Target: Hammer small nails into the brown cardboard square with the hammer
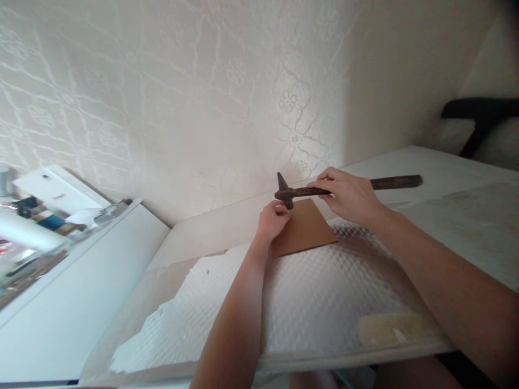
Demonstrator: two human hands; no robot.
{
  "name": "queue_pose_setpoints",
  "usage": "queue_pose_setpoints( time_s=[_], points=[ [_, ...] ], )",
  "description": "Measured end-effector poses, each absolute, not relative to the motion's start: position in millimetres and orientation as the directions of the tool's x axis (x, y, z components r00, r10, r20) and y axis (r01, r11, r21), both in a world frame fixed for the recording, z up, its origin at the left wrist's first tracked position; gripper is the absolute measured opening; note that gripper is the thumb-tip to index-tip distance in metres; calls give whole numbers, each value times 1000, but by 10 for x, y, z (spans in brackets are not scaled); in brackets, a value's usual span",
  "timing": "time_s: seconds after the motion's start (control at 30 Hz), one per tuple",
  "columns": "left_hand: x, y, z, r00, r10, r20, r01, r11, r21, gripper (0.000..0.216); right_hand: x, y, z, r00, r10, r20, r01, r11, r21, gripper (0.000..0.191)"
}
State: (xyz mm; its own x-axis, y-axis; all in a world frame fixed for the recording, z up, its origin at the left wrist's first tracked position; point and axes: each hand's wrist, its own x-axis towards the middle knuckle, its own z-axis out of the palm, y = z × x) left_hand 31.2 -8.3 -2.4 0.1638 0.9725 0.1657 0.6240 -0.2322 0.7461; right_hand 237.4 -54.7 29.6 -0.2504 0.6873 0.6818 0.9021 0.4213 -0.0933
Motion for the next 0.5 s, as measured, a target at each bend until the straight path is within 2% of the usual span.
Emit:
queue_pose_setpoints(
  time_s=[0.23,0.4,0.5],
  points=[
    [335,-110,8,161,973,166,643,-231,730,31,2372,-550,299,-226,669,708,905,413,-101,31],
    [340,-133,36,153,977,149,678,-213,703,23,2362,-543,282,-280,669,688,889,452,-78,29],
    [336,-134,31,151,976,156,664,-217,716,28,2366,-543,292,-249,657,712,893,440,-93,31]
  ],
)
